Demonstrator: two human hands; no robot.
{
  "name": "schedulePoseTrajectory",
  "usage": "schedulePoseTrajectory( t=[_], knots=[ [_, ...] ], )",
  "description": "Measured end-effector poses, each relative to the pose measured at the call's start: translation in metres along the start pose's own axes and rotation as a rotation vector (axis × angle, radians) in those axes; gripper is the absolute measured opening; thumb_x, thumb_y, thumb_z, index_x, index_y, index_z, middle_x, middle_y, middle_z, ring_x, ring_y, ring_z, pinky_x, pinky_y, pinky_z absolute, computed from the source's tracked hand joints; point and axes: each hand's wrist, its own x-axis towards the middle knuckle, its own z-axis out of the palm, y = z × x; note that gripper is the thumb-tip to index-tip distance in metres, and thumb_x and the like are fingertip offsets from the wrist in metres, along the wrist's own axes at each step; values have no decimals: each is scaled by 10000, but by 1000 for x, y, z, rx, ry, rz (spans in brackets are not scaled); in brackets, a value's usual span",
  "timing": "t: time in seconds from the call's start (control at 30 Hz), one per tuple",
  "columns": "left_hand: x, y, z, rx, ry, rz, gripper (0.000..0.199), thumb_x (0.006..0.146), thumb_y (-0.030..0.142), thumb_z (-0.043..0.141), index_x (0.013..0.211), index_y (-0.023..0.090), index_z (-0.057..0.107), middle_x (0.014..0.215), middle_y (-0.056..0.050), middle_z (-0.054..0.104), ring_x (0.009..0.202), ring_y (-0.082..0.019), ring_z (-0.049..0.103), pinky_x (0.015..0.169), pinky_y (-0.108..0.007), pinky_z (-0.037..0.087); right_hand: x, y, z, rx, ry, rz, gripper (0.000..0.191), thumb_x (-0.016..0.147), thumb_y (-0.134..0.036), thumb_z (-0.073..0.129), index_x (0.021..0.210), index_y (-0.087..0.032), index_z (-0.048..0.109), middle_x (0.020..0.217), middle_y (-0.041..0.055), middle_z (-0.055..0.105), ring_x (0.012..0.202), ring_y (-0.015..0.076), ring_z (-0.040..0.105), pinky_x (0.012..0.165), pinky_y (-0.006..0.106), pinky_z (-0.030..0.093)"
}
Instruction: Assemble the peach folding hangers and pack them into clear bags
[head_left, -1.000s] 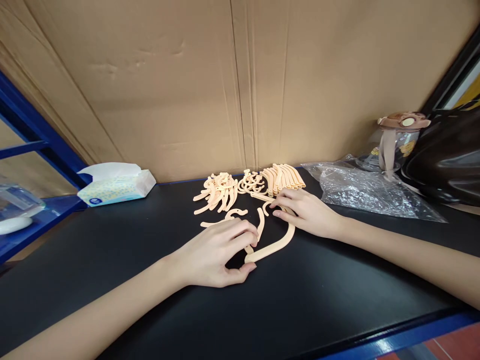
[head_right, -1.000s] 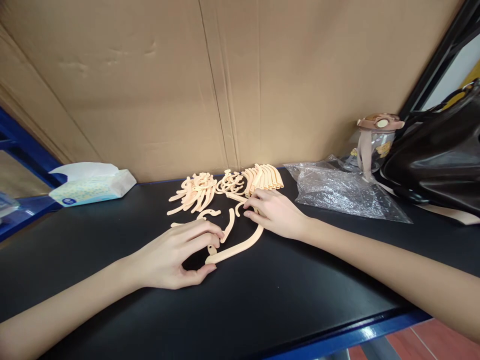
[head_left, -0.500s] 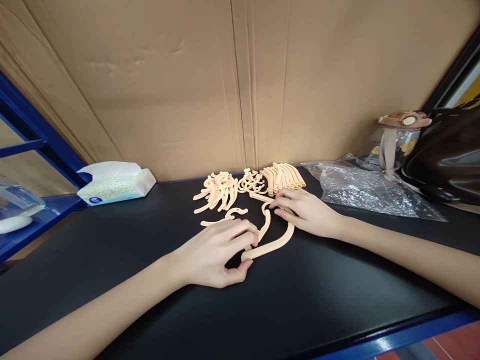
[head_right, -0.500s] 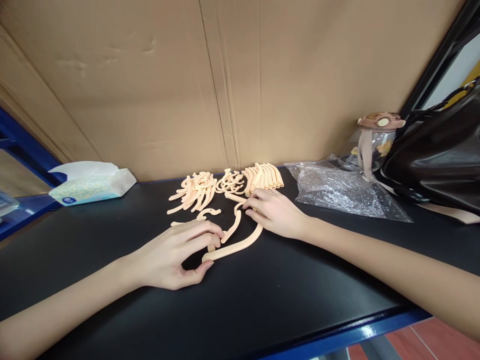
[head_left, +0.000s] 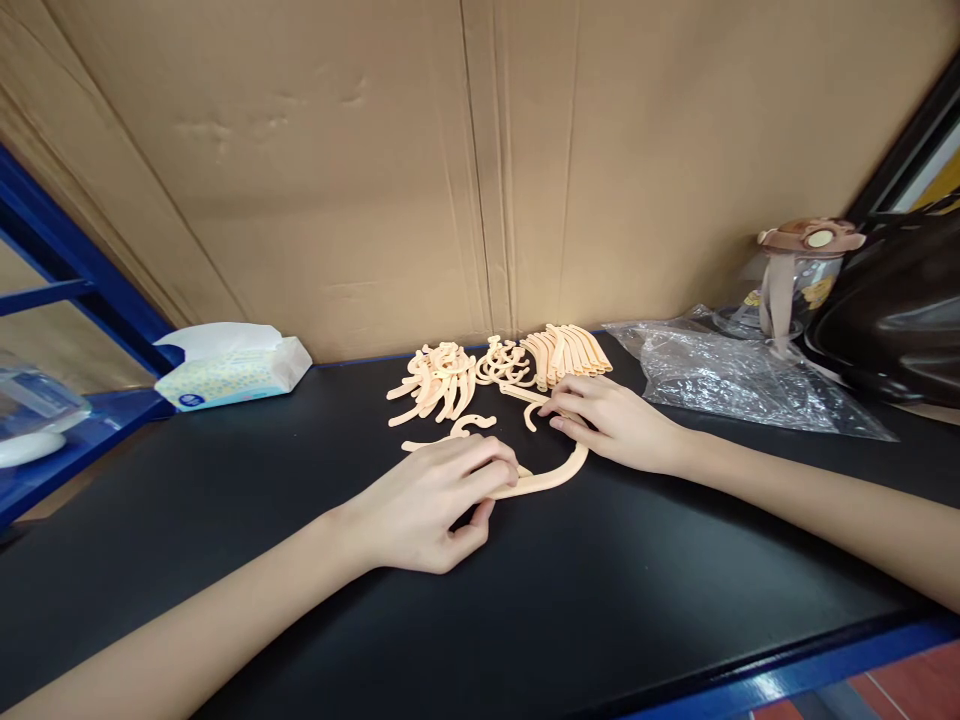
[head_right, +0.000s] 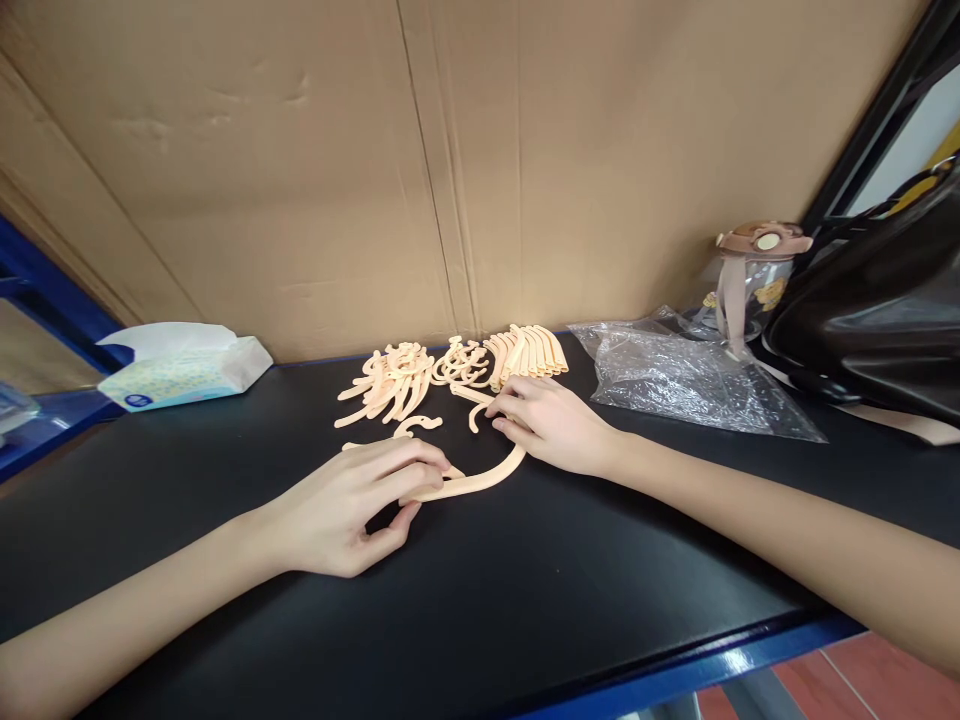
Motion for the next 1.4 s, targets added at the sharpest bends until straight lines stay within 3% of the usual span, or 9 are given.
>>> schedulePoseTrajectory(
  t=[0.4, 0.53, 0.7, 0.93, 1.1, 1.4],
  knots=[
    [1, -3, 3, 122, 58, -90, 139, 917, 156, 447, 1014, 188, 542, 1068, -49, 596, 1020, -185, 549, 855, -306, 465, -1, 0, 1, 59, 1, -29, 275, 951, -281, 431, 1107, -230, 652, 981, 66, 601, 924, 202, 570, 849, 375, 462],
    [0, -2, 5, 199, 88, -64, 109, 938, 165, 445, 982, 182, 542, 956, -34, 607, 927, -171, 555, 785, -280, 456, -1, 1, 0, 61, -8, -29, 276, 950, -281, 430, 1107, -222, 650, 999, 68, 596, 937, 204, 567, 857, 376, 462],
    [0, -3, 6, 294, 41, -40, 194, 970, 204, 376, 901, 185, 557, 830, -27, 576, 778, -156, 531, 701, -276, 423, -1, 1, 0, 83, -12, -36, 280, 949, -290, 425, 1111, -236, 647, 991, 66, 591, 941, 205, 570, 857, 375, 467],
    [1, -4, 5, 264, 38, -45, 187, 966, 197, 385, 896, 179, 556, 860, -28, 584, 789, -151, 535, 712, -275, 424, -2, -1, -1, 75, -33, -61, 214, 952, -244, 415, 1038, -201, 606, 1004, 66, 582, 934, 192, 558, 850, 346, 453],
    [1, -3, 4, 252, 34, -57, 216, 964, 188, 364, 892, 178, 568, 866, -28, 586, 773, -141, 545, 708, -266, 440, -1, -4, -3, 61, -28, -42, 126, 946, -256, 422, 912, -199, 529, 913, 54, 587, 854, 192, 554, 766, 329, 442],
    [0, -5, 5, 235, 37, -27, 174, 959, 145, 385, 967, 175, 556, 953, -37, 621, 892, -168, 563, 801, -285, 445, -2, -6, -5, 145, -12, -29, 153, 955, -337, 447, 937, -206, 525, 881, 29, 606, 816, 172, 557, 733, 298, 410]
  ],
)
